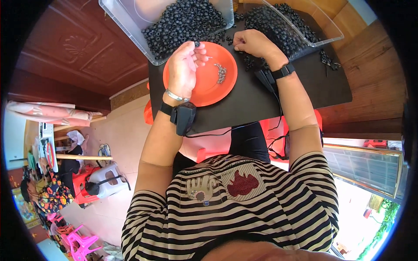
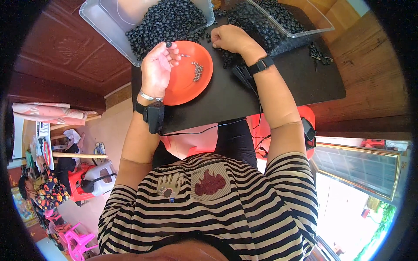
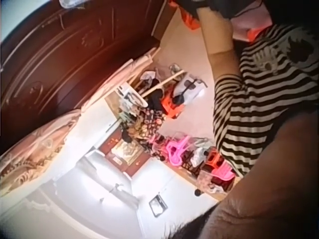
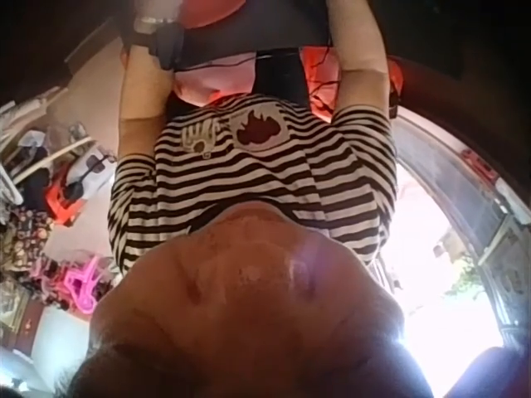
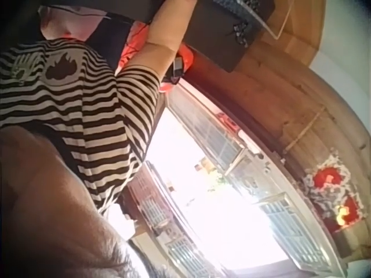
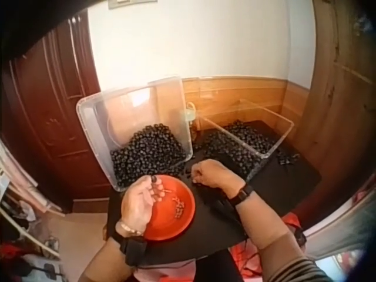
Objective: Sorting small black electronic or plastic components from a bin into a tray.
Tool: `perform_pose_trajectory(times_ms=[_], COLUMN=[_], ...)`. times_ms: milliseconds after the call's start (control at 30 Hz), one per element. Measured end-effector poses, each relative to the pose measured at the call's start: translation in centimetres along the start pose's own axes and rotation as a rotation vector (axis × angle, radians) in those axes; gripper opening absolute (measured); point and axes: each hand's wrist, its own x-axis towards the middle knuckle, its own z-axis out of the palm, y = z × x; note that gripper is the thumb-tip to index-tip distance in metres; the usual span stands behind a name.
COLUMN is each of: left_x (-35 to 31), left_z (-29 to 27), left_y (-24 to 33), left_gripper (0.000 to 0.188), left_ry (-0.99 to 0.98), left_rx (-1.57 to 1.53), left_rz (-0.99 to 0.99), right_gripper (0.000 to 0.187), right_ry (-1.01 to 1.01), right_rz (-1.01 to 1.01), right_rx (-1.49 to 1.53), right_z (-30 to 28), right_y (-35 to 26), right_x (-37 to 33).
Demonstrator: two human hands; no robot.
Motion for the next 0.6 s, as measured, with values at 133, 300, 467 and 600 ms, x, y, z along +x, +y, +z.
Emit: perform_pose_trajectory(times_ms=[133, 300, 467, 600], left_x=[-0.1, -0.2, -0.1, -0.2], left_z=[0.1, 0.2, 0.2, 0.1], left_y=[0.0, 0.0, -0.1, 0.1], left_gripper=[0.019, 0.019, 0.019, 0.019], left_ry=[0.023, 0.044, 0.045, 0.001], left_rx=[0.000, 0.005, 0.001, 0.004], left_rz=[-0.001, -0.010, -0.016, -0.004], right_gripper=[0.014, 0.013, 0.013, 0.011], right_ry=[0.038, 0.149, 0.116, 0.208], right_rz=[-0.025, -0.049, -0.036, -0.095], right_rx=[0.009, -0.137, -0.163, 0.248], right_z=[0.7, 1.7, 1.6, 1.4], right_y=[-0.4, -1.7, -1.9, -1.5], right_x=[0.2, -0.2, 0.1, 0.5])
